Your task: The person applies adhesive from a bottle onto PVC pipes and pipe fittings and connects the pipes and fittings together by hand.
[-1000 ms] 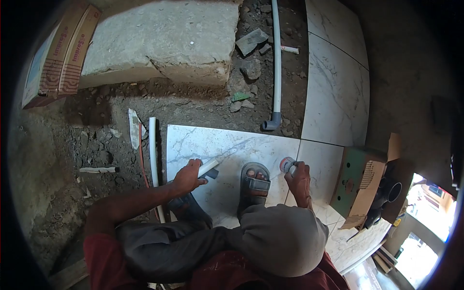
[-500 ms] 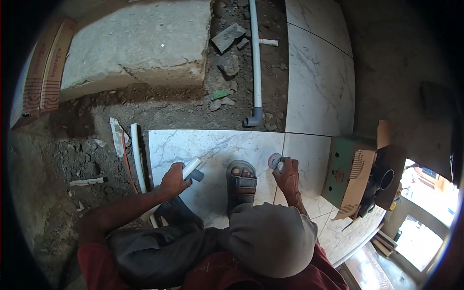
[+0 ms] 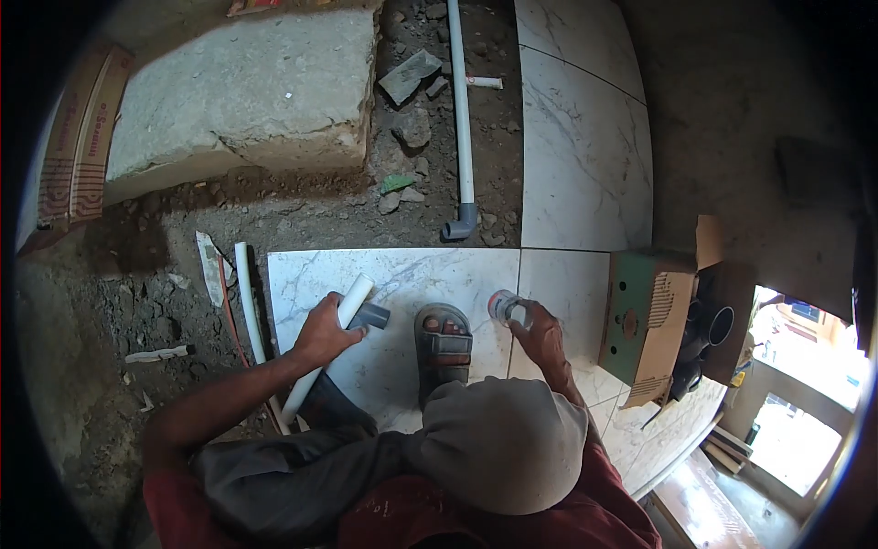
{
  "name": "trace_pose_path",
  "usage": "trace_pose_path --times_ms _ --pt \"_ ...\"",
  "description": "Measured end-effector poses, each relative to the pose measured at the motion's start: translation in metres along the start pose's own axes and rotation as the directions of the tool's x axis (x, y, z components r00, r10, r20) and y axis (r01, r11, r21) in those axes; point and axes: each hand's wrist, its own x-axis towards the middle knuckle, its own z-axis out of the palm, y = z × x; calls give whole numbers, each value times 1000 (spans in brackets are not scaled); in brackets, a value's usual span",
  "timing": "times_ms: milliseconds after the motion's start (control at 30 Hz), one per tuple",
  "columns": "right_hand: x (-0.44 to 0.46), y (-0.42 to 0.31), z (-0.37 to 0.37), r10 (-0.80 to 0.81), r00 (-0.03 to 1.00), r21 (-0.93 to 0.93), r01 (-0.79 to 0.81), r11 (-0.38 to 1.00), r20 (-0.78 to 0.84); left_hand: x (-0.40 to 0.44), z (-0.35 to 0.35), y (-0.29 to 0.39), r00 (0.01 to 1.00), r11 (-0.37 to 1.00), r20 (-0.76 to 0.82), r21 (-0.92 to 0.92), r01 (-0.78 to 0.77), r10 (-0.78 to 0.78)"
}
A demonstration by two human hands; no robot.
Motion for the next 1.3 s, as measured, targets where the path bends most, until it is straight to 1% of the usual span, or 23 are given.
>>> trace_pose_path --times_ms 33,100,133,167,200,267,300,367,400,467,533,600,633,700,733,800,833,1067,1167,1200,1233,1267,1300 --pt "-3 -1 1 -27 999 -95 24 995 -24 -1 -4 5 1000 1000 14 -23 5 -4" --pt "-7 -1 4 -18 993 -56 12 998 -115 -5 -14 14 1000 997 17 -72 15 -14" --pt "-11 0 5 0 979 -19 -4 1000 -205 -8 -17 19 999 992 26 -121 21 -18" --pt "-16 1 6 164 955 208 -113 972 -246 -11 -22 25 999 993 23 -116 29 -26" --pt "-22 7 2 158 957 217 -104 971 -245 -13 -28 31 998 981 43 -186 52 -45" --pt "-31 23 -5 534 845 581 -449 679 29 -14 -37 38 997 965 39 -251 74 -67" --pt "-34 20 -8 522 852 590 -437 679 31 -13 -41 41 998 948 40 -313 58 -48" --pt "-35 5 -22 547 828 946 -265 186 124 -8 -43 36 998 908 -21 -414 -62 58" --pt "-32 -5 -26 543 831 950 -255 180 120 -9 -49 40 998 911 -28 -406 -68 62" --pt "-24 -32 -31 355 927 988 -147 41 123 -13 -64 57 999 866 -2 -498 -32 36" --pt "-4 -72 -39 286 951 990 -132 39 115 -17 -76 68 999 856 3 -516 -32 39" --pt "16 -100 -36 95 992 966 -102 236 82 -23 -86 81 999 845 5 -533 -32 41" --pt "26 -118 -37 94 993 970 -89 227 70 -28 -90 87 998 831 -18 -554 -54 53" --pt "45 -150 -42 -87 994 890 105 444 -74 -30 -92 87 996 806 -44 -584 -91 81" --pt "52 -158 -46 -91 992 893 114 436 -82 -32 -94 87 995 811 -52 -577 -97 82" --pt "66 -172 -54 -378 910 578 401 710 -167 -37 -98 89 994 827 -74 -552 -109 81" --pt "70 -180 -61 -488 847 422 529 737 -210 -39 -100 89 995 839 -73 -536 -98 70" --pt "81 -188 -50 -700 686 263 725 636 -199 -42 -101 87 995 865 -70 -492 -95 70" --pt "79 -184 -45 -706 697 381 692 613 -129 -39 -100 84 991 883 -96 -452 -126 92" --pt "73 -184 -40 -492 870 726 342 597 -5 -41 -100 86 991 871 -98 -473 -131 96" --pt "69 -183 -34 -298 931 907 -75 415 213 -42 -101 88 990 859 -100 -493 -137 100" --pt "67 -181 -27 -298 931 908 -71 413 209 -42 -100 87 990 860 -102 -490 -140 102" --pt "67 -181 -21 -209 939 932 -205 299 274 -41 -99 85 989 853 -107 -502 -140 99"
